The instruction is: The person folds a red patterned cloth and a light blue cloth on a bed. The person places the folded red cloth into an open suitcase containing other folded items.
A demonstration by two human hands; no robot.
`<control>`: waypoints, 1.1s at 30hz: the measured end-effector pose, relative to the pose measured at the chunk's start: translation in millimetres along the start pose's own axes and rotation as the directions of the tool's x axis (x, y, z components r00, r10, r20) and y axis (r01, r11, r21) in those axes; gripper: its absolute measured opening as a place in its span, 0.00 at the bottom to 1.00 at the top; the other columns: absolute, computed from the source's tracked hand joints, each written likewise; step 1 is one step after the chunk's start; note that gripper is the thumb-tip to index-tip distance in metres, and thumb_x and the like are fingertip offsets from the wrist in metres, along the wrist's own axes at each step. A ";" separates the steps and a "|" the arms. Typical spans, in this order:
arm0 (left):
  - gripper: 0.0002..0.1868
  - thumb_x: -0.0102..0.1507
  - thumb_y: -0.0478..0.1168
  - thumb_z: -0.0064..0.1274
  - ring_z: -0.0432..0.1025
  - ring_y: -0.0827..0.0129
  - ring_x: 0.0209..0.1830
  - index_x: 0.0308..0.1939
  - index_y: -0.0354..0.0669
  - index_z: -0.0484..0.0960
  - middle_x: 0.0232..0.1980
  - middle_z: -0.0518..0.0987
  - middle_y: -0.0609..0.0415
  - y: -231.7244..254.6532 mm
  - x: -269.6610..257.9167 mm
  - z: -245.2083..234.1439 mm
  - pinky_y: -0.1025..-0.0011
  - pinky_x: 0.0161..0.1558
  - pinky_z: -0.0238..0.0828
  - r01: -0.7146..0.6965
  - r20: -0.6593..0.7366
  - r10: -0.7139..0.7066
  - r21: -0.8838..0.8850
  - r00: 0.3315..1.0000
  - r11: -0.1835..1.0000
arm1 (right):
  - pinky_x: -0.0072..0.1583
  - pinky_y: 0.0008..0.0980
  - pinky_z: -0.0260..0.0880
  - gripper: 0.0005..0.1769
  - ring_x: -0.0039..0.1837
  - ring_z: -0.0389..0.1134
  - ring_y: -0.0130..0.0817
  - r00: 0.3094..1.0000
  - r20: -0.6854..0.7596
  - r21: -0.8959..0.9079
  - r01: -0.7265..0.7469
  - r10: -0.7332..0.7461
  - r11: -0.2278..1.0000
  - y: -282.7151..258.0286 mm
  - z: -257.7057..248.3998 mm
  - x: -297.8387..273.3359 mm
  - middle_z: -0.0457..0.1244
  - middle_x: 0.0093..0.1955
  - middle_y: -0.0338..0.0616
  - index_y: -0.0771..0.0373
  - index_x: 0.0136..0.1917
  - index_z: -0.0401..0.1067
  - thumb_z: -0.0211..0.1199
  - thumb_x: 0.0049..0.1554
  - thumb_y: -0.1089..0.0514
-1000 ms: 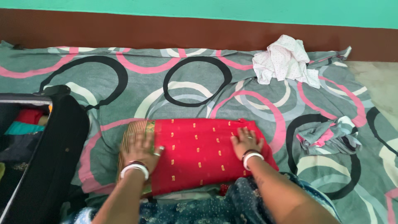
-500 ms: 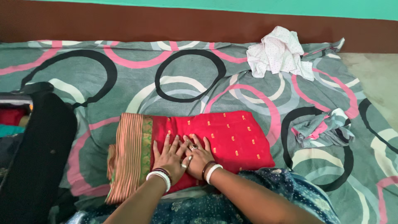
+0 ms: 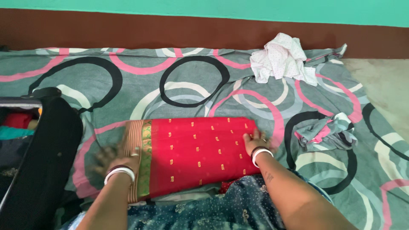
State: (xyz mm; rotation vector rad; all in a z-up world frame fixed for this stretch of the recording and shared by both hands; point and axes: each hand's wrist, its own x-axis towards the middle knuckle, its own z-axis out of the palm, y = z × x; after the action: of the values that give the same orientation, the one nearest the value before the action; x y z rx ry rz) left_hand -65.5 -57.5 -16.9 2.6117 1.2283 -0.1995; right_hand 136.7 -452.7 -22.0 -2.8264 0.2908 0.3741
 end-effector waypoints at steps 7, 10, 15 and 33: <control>0.42 0.62 0.69 0.38 0.33 0.54 0.85 0.77 0.62 0.54 0.86 0.43 0.50 69.7 -40.0 4.3 0.29 0.73 0.22 -0.488 -0.396 0.472 0.067 0.788 0.870 | 0.77 0.70 0.25 0.39 0.87 0.29 0.56 0.813 -0.067 -0.211 0.555 -0.578 0.805 -69.6 54.0 -58.8 0.39 0.86 0.45 0.49 0.80 0.51 0.48 0.61 0.35; 0.41 0.66 0.67 0.34 0.30 0.49 0.82 0.79 0.59 0.47 0.85 0.41 0.49 103.5 -85.4 31.8 0.31 0.69 0.24 -0.720 -0.025 0.728 0.122 0.685 0.683 | 0.73 0.73 0.24 0.44 0.84 0.28 0.60 0.454 0.041 -0.200 0.876 -0.890 0.438 -90.2 81.0 -109.0 0.38 0.86 0.53 0.54 0.83 0.46 0.51 0.57 0.41; 0.42 0.65 0.70 0.33 0.31 0.56 0.84 0.81 0.68 0.45 0.84 0.41 0.54 98.8 -68.3 38.9 0.41 0.75 0.27 -0.720 0.179 0.706 0.022 0.686 0.694 | 0.77 0.72 0.22 0.42 0.86 0.31 0.54 0.502 0.294 -0.126 0.864 -0.814 0.487 -97.8 74.4 -115.4 0.40 0.85 0.46 0.45 0.83 0.47 0.50 0.59 0.35; 0.54 0.64 0.68 0.47 0.57 0.44 0.80 0.84 0.60 0.34 0.80 0.58 0.35 -24.7 -2.7 8.3 0.57 0.76 0.53 0.130 0.365 -0.011 -0.304 0.931 0.944 | 0.64 0.51 0.47 0.36 0.66 0.48 0.37 0.910 0.409 0.350 -0.222 0.064 0.910 73.8 -7.7 48.4 0.50 0.72 0.35 0.44 0.72 0.56 0.56 0.55 0.31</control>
State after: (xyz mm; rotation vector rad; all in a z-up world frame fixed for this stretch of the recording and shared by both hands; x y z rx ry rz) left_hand -86.4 -46.6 -28.3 2.1329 1.1173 -0.4299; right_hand 167.1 -532.2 -46.3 -2.2803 0.4374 0.8025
